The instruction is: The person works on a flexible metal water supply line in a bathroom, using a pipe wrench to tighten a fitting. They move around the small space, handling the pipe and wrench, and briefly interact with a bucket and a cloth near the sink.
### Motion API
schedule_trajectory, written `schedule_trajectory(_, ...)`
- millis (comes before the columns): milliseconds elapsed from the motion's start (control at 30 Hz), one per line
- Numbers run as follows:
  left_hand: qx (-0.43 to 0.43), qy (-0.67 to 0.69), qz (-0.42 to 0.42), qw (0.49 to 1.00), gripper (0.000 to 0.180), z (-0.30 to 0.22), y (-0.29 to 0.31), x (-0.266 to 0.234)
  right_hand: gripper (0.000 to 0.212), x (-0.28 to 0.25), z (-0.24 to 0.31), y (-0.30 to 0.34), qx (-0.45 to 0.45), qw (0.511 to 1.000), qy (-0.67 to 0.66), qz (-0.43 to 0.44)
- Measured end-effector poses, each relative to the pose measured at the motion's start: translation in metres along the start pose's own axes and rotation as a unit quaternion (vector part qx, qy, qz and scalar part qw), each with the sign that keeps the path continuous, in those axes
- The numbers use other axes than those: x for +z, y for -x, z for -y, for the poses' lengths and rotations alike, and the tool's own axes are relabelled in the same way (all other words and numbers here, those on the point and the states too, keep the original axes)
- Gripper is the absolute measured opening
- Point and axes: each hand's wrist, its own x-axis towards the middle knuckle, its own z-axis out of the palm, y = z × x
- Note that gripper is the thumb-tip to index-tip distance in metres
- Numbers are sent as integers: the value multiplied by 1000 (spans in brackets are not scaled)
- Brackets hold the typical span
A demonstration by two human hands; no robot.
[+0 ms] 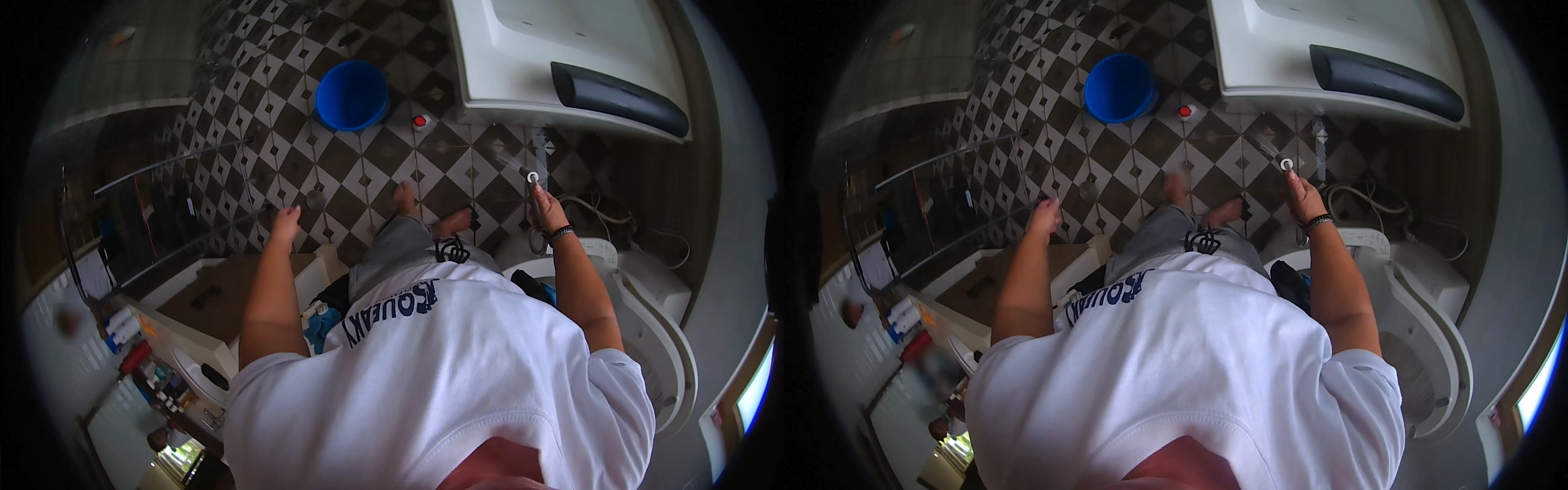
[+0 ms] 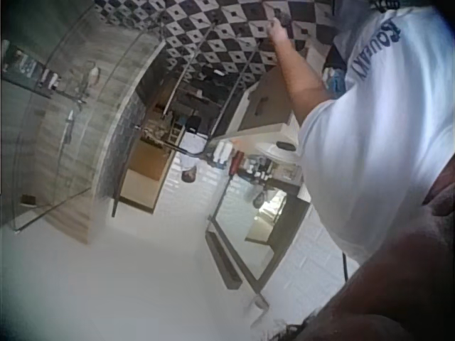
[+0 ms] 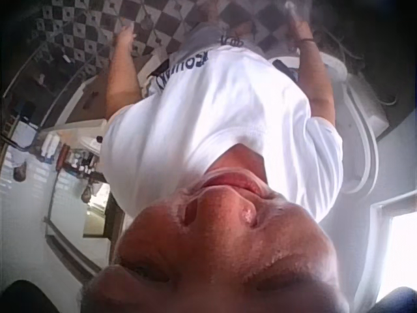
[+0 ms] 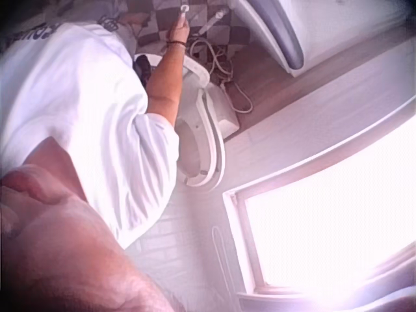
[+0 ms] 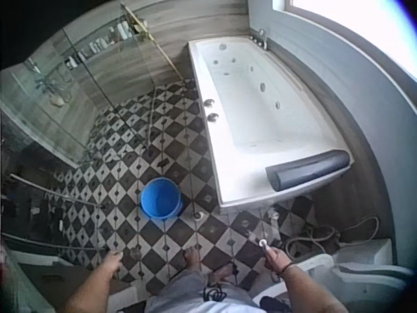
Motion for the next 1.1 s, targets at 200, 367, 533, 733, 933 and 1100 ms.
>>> schedule_trajectory(200,-48,-33,21,998,40,36,39,5,62,13,19,3,-13,1000,-14,-9)
schedule_trajectory(367,83,-5,111,990,44,13,20,11,63,43,30,9,-15,999,-23,25)
schedule_trajectory(533,135,-16,123,983,45,-19,27,-18,65,86,28,13,2,998,-26,55)
schedule_trajectory(733,82,-36,106,990,42,47,-17,-81,64,148,41,28,-4,995,-19,96)
schedule_trajectory(933,76,-41,45,995,43,105,-35,-129,62,167,50,23,-30,995,48,81)
schedule_trajectory(1100,65,-30,42,997,43,124,-35,-140,65,169,78,30,-61,997,45,30)
